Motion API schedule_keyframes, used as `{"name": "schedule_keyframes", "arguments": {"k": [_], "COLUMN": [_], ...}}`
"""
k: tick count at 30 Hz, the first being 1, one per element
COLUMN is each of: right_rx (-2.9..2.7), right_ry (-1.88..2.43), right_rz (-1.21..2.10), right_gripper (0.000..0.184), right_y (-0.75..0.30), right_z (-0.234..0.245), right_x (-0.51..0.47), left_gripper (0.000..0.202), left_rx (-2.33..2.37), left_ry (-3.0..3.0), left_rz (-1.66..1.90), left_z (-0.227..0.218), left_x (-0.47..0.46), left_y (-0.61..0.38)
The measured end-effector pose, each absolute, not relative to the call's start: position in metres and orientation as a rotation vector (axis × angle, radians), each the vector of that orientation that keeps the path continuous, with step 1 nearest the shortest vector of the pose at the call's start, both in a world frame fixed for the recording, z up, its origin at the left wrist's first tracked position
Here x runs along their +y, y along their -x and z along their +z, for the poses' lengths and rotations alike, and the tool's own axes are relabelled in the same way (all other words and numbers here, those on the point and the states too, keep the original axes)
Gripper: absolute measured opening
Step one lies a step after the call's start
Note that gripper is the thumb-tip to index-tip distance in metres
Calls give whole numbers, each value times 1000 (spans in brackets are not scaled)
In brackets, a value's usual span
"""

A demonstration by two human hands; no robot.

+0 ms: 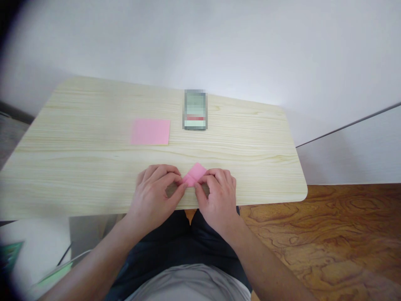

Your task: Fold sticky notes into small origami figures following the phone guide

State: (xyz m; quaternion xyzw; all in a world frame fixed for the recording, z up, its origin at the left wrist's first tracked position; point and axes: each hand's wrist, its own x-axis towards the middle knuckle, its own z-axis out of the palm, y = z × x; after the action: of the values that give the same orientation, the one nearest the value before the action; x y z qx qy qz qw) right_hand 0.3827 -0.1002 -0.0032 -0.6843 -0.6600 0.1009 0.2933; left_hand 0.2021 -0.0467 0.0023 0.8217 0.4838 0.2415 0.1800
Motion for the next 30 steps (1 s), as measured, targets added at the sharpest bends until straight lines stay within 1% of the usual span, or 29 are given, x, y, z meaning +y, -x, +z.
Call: {"name": "schedule_keyframes", "arguments": {"k": [7, 12, 30], "right_rx": [-1908, -1989, -1924], "right_ry": [1892, 1921, 1943], "right_rz": [248, 206, 171], "right_gripper": [10, 9, 7], "right_y": [-384, -382, -377], "right_z": [6, 10, 7], "right_x": [-97, -93, -94], "left_gripper": [9, 10, 12], "left_rx": [1423, 1440, 1478], "left_ry": [-2325, -2327, -2342], "left_rz": [672, 685, 651], "left_z": [1, 1, 3], "left_x": [-49, -49, -50], "left_y": [-205, -208, -212]}}
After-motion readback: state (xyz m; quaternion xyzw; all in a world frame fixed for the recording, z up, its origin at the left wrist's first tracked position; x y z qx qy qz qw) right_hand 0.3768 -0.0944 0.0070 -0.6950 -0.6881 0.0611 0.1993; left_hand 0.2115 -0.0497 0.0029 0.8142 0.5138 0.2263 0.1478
